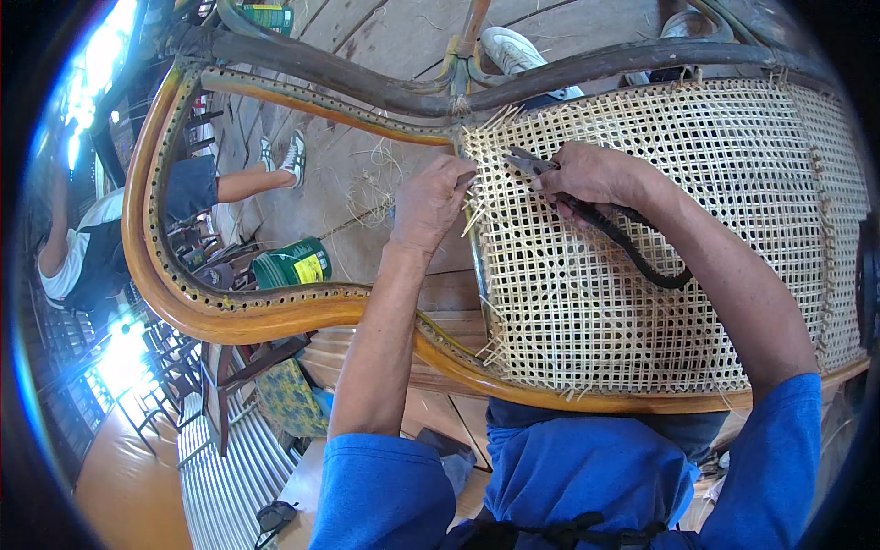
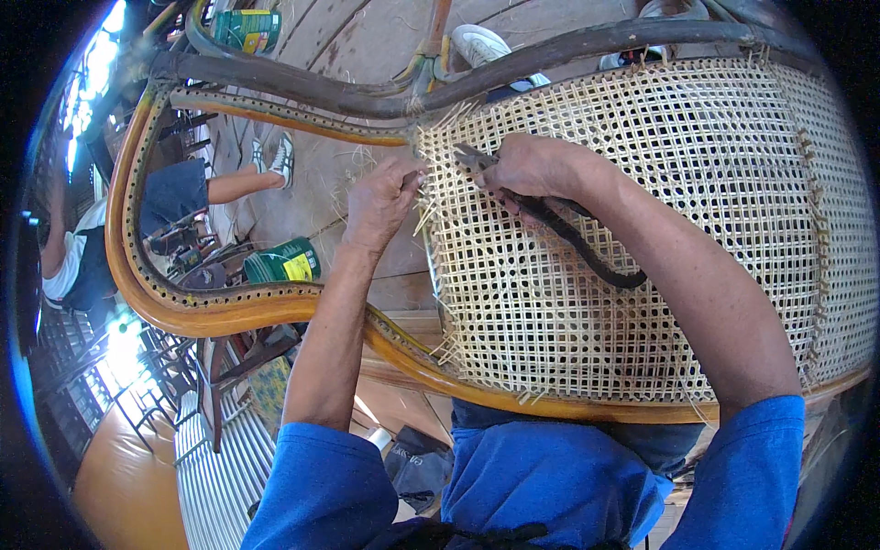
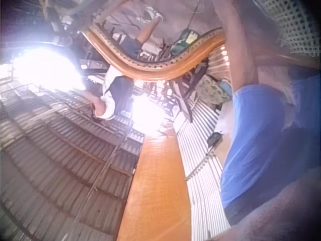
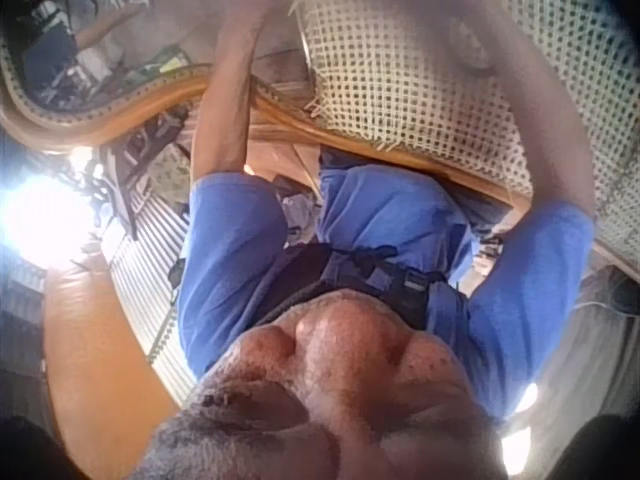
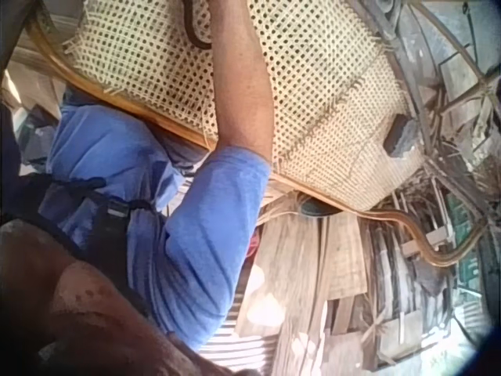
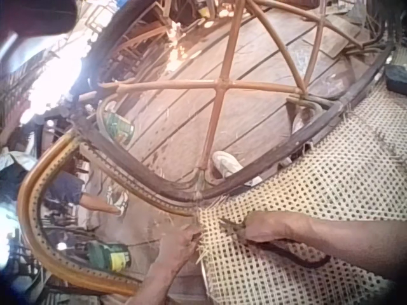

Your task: Repairing the woven rattan seat of a bamboo bench using wire cutters and pliers.

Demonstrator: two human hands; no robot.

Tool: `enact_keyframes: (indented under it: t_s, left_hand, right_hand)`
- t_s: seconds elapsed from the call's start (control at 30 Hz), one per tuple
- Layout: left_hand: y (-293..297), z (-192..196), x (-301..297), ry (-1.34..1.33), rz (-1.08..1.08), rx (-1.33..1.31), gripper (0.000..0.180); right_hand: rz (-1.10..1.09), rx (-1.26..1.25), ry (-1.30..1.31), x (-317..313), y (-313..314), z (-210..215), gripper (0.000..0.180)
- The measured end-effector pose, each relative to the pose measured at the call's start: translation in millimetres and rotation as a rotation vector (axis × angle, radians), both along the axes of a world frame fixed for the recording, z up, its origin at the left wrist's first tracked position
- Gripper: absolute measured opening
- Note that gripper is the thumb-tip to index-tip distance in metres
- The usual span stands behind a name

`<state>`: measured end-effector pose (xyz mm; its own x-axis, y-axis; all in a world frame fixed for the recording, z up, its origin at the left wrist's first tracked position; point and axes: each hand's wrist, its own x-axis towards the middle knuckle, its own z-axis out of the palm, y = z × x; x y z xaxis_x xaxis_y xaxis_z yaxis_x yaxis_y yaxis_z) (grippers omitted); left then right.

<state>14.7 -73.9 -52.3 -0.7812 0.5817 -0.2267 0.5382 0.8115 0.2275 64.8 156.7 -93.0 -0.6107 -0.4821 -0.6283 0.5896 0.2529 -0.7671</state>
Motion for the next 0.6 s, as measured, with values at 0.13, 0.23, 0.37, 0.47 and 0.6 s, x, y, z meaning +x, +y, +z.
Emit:
enact_keyframes:
  t_s: [0.13, 0.23, 0.37, 0.47, 0.6]
  left_hand:
    - [-6.6, -6.1, -0.6, 0.015, 0.012, 0.132, 0.014]
    - [-2.9, -10.1, 7.7, 0.012, 0.077, 0.148, 0.014]
    - [-6.9, -14.6, 11.1, 0.061, 0.106, 0.221, 0.017]
    - [-0.9, -15.1, 14.7, 0.096, 0.076, 0.306, 0.012]
    - [-1.9, -20.3, 16.7, 0.073, 0.224, 0.249, 0.018]
  right_hand:
    - [-0.059, -0.066, -0.05, 1.2, -0.2, 5.4, 0.032]
    - [-0.114, -0.076, -0.043, 4.3, -1.9, -6.8, 0.036]
    - [-0.117, -0.063, -0.087, 3.4, -5.6, -9.3, 0.036]
    - [-0.123, -0.061, -0.133, 2.4, -1.6, -0.3, 0.033]
    - [-0.105, -0.028, -0.118, 3.1, -1.3, 11.1, 0.033]
